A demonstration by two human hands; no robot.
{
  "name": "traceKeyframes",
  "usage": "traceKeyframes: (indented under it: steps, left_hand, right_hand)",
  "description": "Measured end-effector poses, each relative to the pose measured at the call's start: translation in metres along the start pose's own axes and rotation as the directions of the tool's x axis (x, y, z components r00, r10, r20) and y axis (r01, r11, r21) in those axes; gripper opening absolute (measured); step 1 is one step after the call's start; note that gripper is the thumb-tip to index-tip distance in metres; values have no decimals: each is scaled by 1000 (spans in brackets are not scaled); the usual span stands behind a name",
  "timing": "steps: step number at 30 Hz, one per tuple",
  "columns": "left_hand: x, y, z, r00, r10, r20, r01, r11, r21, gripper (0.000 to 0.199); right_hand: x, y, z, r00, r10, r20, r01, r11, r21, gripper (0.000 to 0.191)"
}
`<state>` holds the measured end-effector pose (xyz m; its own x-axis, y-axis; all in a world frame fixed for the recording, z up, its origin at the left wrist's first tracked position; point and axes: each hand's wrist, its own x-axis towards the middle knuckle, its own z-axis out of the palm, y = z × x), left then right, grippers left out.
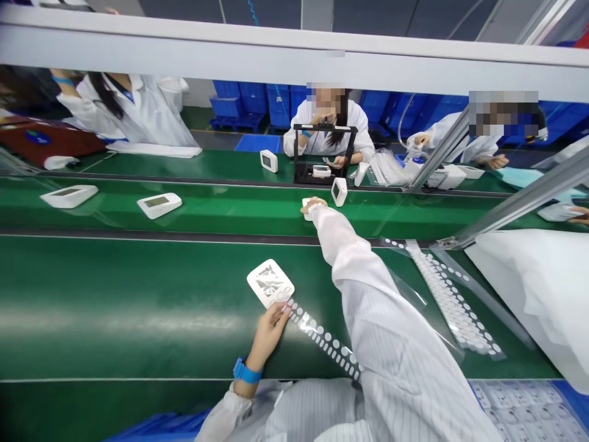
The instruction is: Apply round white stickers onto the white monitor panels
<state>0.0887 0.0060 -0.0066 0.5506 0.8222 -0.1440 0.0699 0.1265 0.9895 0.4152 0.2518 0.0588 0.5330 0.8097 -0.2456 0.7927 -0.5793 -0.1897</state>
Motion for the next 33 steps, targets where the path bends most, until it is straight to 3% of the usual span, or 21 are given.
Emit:
traceKeyframes:
  steps: [4,6,7,9,11,13,14,15,16,17,20,21,22,23,25,27,29,30,33]
  left_hand:
    - [3,-4,-5,998,10,-59,-11,1000,-13,34]
    - [7,-4,-10,994,10,-107,-13,1000,-26,36]
    - [9,-4,-13,991,8,-131,-13,999,-38,37]
    - [14,-2,-21,985,0,-170,-12,998,-69,41]
    - [17,0,-29,980,-18,-197,-3,994,-107,46]
    - [17,2,-37,977,-46,-210,14,989,-148,51]
    - [15,3,-40,975,-61,-213,25,986,-167,52]
    - [14,4,-42,974,-77,-213,37,982,-184,54]
    - [11,4,-43,974,-92,-209,50,979,-197,55]
    - [9,5,-42,974,-105,-202,62,976,-207,55]
    - [1,7,-30,978,-135,-158,96,968,-231,58]
    - [-1,8,-24,980,-142,-139,106,965,-238,58]
    - [-2,10,-17,982,-148,-121,115,963,-244,58]
    - [-3,12,-10,983,-151,-105,121,961,-249,57]
    - [-5,17,2,985,-153,-79,128,958,-255,53]
    - [-5,23,10,987,-148,-68,126,958,-259,49]
    - [-5,29,14,988,-138,-64,118,959,-256,48]
    - [-5,31,15,989,-132,-61,113,961,-251,46]
    - [-9,38,18,993,-110,-48,96,969,-228,40]
  right_hand:
    - [-36,8,-11,962,-266,60,266,964,9,107]
    - [-69,19,-11,872,-487,61,488,873,-10,118]
    - [-88,27,-10,787,-614,70,616,787,-28,120]
    - [-131,45,-3,556,-821,126,830,555,-52,116]
    - [-173,64,7,345,-917,199,939,338,-68,107]
    - [-204,81,17,195,-953,231,980,179,-89,86]
    - [-213,89,19,150,-961,234,987,132,-94,76]
    - [-216,97,20,143,-964,225,987,120,-110,70]
    - [-214,103,18,177,-963,204,979,151,-139,67]
    - [-207,110,13,257,-951,170,957,226,-181,67]
    - [-174,121,-11,603,-796,45,771,568,-288,57]
    - [-165,121,-17,678,-735,21,706,642,-298,47]
    - [-160,118,-21,719,-695,-3,666,690,-283,36]
    - [-161,112,-22,728,-685,-34,660,713,-236,27]
    - [-178,94,-13,678,-721,-143,724,688,-40,22]
    - [-215,73,7,604,-743,-289,797,557,234,21]
    - [-259,56,30,572,-730,-373,803,408,434,18]
    - [-279,50,41,581,-721,-378,784,370,499,16]
    - [-322,41,69,703,-567,-428,679,358,641,10]
